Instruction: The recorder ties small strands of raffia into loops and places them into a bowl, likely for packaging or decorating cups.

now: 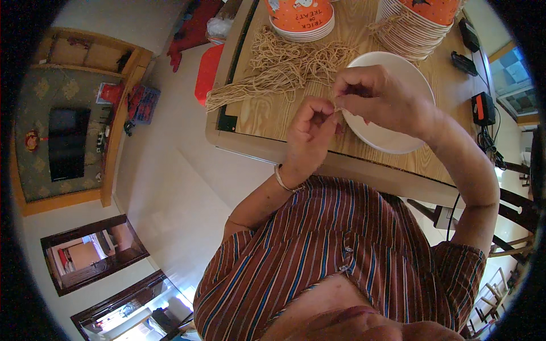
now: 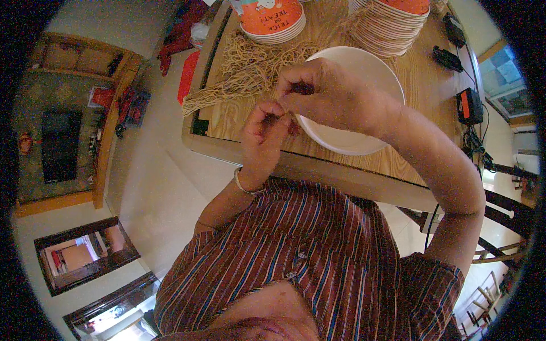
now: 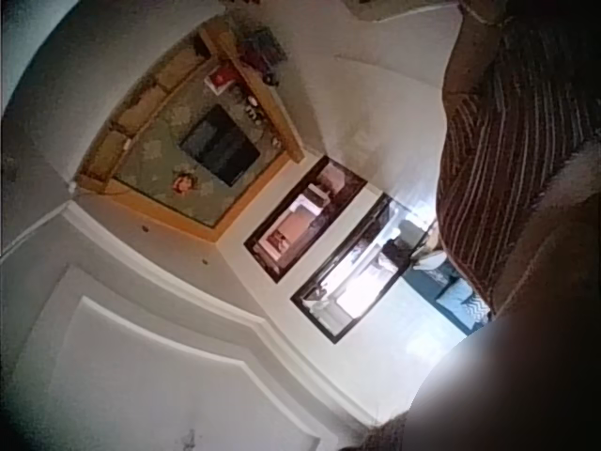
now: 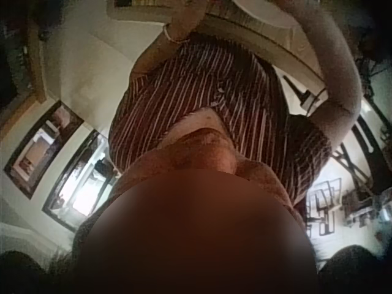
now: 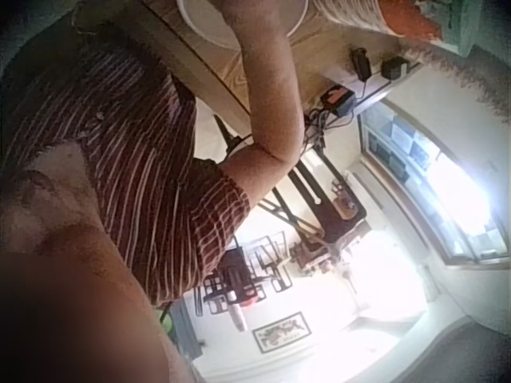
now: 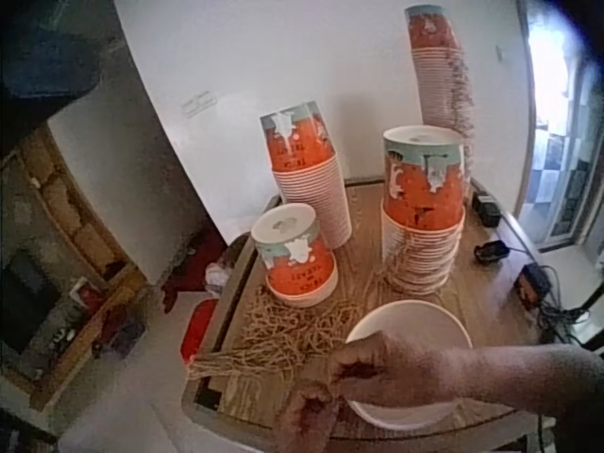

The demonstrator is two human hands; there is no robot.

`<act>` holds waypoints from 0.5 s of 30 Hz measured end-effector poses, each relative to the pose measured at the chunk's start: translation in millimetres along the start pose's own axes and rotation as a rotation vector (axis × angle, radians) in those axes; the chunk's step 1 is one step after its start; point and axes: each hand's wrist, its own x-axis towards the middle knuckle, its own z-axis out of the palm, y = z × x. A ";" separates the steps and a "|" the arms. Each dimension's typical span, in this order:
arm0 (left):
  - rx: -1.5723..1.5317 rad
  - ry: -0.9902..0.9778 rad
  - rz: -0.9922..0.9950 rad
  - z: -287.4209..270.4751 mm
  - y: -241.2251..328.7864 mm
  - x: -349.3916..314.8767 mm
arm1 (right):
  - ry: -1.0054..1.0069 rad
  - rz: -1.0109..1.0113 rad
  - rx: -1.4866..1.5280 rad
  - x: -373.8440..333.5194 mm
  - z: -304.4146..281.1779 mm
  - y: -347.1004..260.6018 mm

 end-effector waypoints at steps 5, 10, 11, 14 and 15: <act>0.210 0.008 0.106 -1.5 -4.1 -2.6 | 0.109 -0.171 -0.250 -3.2 6.4 0.5; 0.508 0.001 0.231 -1.5 -0.8 -1.3 | 0.155 -0.204 -0.019 -3.3 13.1 6.1; 0.508 0.002 0.232 -1.3 -0.4 -1.3 | 0.154 -0.205 -0.019 -3.8 13.8 5.2; 0.536 0.003 0.265 -0.6 -0.9 -0.6 | 0.186 -0.176 -0.042 -4.8 15.2 4.1; 0.538 0.005 0.255 -0.3 -1.0 -0.5 | 0.204 -0.172 -0.050 -5.1 15.6 4.2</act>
